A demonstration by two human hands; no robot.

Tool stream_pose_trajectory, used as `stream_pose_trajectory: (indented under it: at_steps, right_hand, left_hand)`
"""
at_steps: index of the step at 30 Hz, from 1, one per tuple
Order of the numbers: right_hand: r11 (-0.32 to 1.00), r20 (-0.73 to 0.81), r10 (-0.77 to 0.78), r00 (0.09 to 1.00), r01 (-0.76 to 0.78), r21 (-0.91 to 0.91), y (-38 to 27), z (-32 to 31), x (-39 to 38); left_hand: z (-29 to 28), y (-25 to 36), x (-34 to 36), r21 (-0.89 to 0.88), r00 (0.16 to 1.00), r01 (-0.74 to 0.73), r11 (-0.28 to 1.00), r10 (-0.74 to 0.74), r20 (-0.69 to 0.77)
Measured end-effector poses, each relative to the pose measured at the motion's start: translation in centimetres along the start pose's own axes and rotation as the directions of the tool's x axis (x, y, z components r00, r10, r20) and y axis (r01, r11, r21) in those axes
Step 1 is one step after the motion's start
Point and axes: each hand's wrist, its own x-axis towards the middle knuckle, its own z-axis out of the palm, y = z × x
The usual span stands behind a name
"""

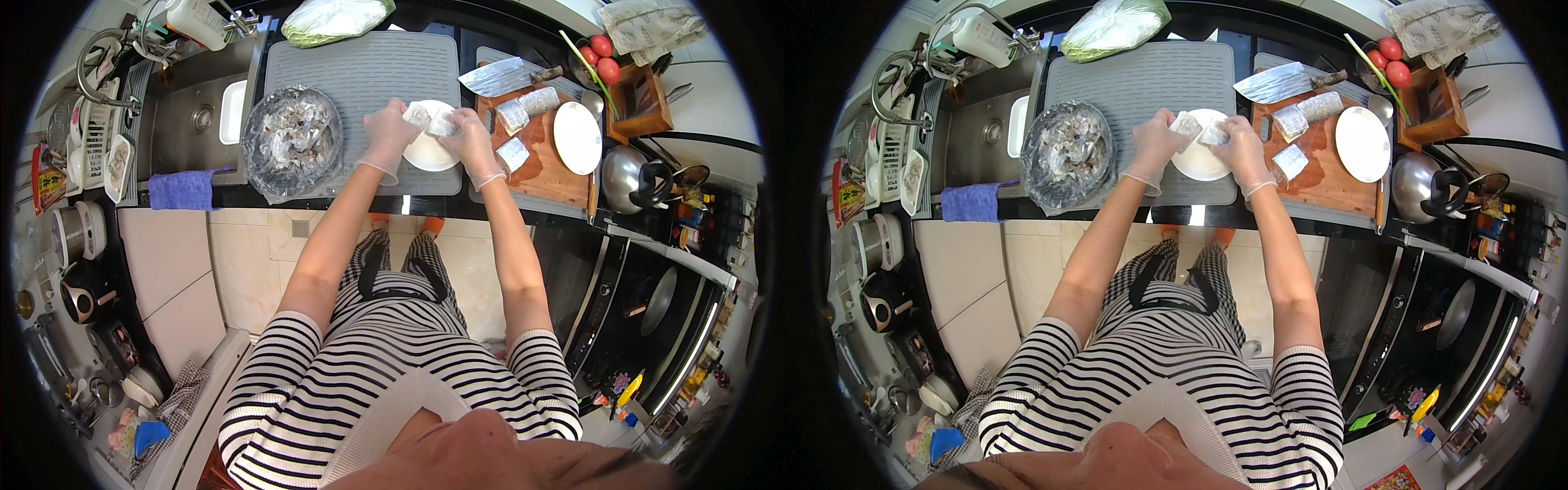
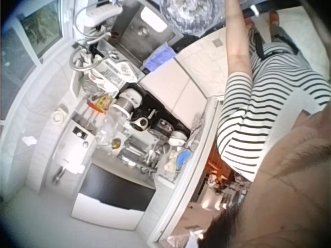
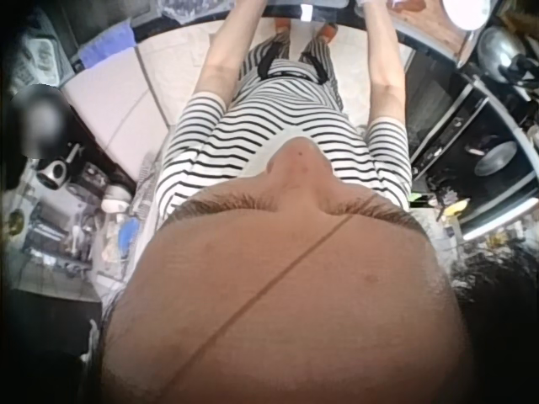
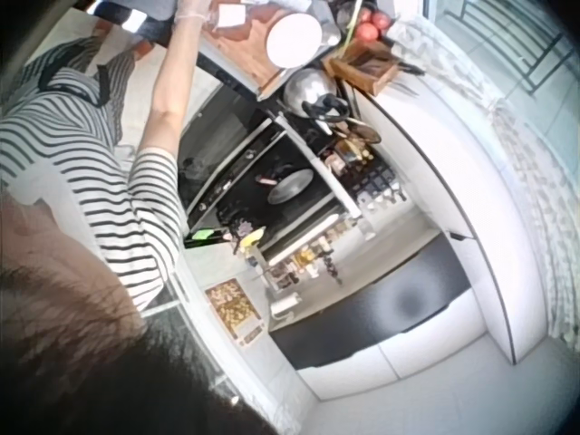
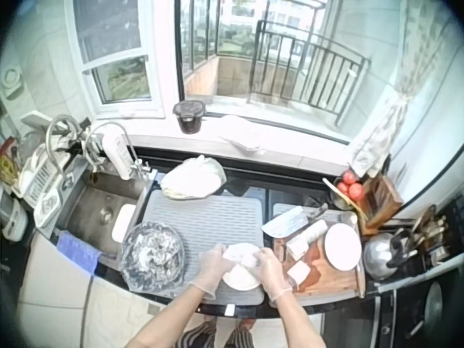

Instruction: The person cuts fish fillets into smaller pieces on a cutting board, places them on a plate, and then transfers the pieces into a pan with oil on the stove.

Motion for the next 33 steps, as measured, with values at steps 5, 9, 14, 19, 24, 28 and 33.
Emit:
stream_pose_trajectory:
  at_steps: [5,9,14,19,24,28,33]
  right_hand:
    - [0.990,-0.006,0.080,0.997,-0.079,0.115,0.2,-0.8,-1.4]
    - [0.992,-0.127,-0.026,0.991,0.041,0.115,0.8,0.3,-0.6]
    - [0.985,-0.054,0.100,0.994,-0.091,0.147,2.1,0.7,-1.2]
    - [0.950,-0.147,0.254,0.956,-0.218,0.223,1.7,0.3,-0.9]
    - [0.993,-0.137,0.059,0.989,-0.072,-0.089,0.1,1.0,-0.8]
    - [0.954,-0.096,-0.055,0.994,0.024,-0.299,0.0,1.6,-0.6]
    - [0.928,-0.013,-0.052,0.999,0.044,-0.371,-0.5,1.0,-0.1]
  left_hand:
    - [0.3,-0.3,0.2,-0.029,1.000,0.012,1.000,-0.012,-0.008]
    - [0.7,-0.3,0.6,-0.041,1.000,0.026,0.999,-0.025,0.012]
    - [1.0,-0.7,0.9,-0.042,1.000,0.004,0.999,-0.005,-0.020]
    - [1.5,0.0,1.3,-0.019,1.000,-0.022,1.000,0.022,0.014]
    - [2.3,1.1,1.7,0.042,0.999,-0.045,0.998,0.045,0.005]
    - [2.9,0.7,1.6,0.166,0.987,-0.135,0.977,0.147,-0.063]
    - [3.0,0.2,1.3,0.316,0.950,-0.214,0.924,0.272,-0.154]
